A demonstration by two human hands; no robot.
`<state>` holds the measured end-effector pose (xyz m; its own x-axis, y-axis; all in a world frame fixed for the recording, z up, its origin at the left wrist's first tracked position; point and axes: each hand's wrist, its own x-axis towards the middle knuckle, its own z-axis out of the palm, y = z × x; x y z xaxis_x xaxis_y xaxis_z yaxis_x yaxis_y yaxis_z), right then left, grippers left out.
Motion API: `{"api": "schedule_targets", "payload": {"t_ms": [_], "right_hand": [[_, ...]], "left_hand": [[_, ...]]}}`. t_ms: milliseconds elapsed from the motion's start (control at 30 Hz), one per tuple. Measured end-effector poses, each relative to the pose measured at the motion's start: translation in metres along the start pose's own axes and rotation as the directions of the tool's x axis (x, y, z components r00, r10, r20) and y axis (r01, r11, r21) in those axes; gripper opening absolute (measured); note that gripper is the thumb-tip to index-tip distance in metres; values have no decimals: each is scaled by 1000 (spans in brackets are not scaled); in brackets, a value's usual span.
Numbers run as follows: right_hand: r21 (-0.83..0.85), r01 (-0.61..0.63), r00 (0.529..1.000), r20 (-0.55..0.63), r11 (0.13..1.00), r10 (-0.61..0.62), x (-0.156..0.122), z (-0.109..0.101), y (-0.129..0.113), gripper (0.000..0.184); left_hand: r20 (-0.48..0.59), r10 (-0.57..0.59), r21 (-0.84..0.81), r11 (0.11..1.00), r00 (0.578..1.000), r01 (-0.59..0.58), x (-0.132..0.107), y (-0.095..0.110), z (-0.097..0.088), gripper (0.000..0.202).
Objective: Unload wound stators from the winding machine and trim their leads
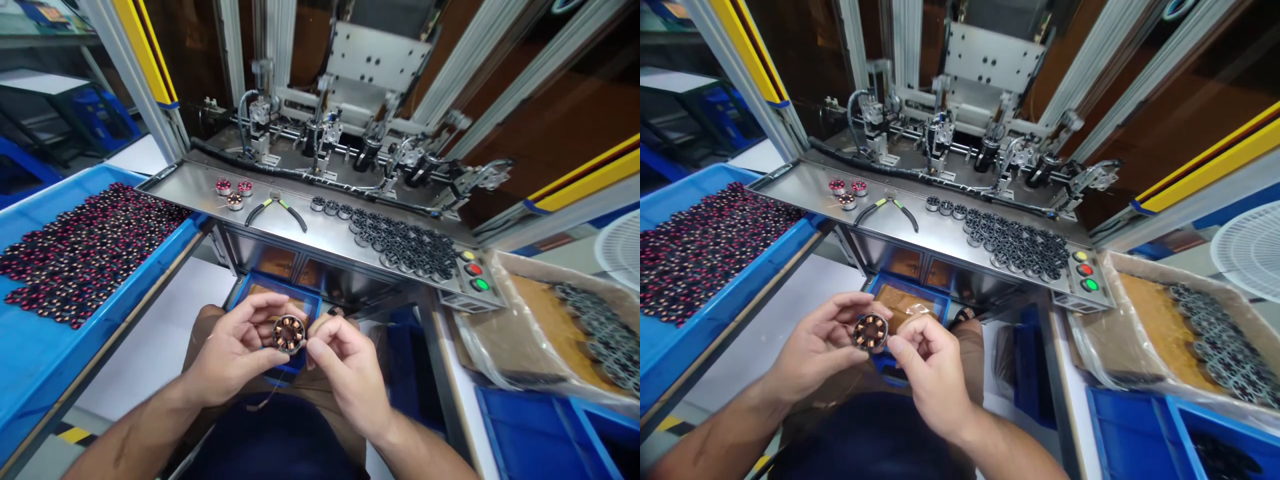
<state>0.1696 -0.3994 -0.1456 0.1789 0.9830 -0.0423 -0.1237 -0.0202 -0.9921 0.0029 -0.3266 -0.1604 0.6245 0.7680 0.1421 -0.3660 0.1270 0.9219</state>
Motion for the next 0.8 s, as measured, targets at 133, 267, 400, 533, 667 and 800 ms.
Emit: {"api": "schedule_targets", "payload": {"t_ms": [133, 267, 400, 533, 667, 800], "right_hand": [[3, 6, 1000, -30, 1000, -6, -4, 1, 6, 28], [-26, 7, 999, -47, 1000, -8, -10, 2, 13, 27], [26, 94, 995, -23, 995, -93, -11, 3, 16, 19], [123, 189, 982, 7, 974, -191, -7, 6, 13, 17], [201, 115, 993, -13, 973, -115, -9, 11, 17, 18], [251, 49, 994, -105, 967, -24, -15, 16, 28, 19]], "left_hand": [[71, -104, -99, 989, 992, 110, 1, -4, -2, 39], [8, -76, -130, 989, 997, 76, 1, -12, 2, 58], [-110, 139, 189, 975, 984, -117, -1, -13, 11, 46], [-94, 334, 443, 858, 938, -261, -5, -12, 17, 56], [-52, 357, 440, 846, 933, -300, -7, -13, 15, 55], [-68, 328, 388, 879, 942, -278, -5, -12, 13, 51]]}}
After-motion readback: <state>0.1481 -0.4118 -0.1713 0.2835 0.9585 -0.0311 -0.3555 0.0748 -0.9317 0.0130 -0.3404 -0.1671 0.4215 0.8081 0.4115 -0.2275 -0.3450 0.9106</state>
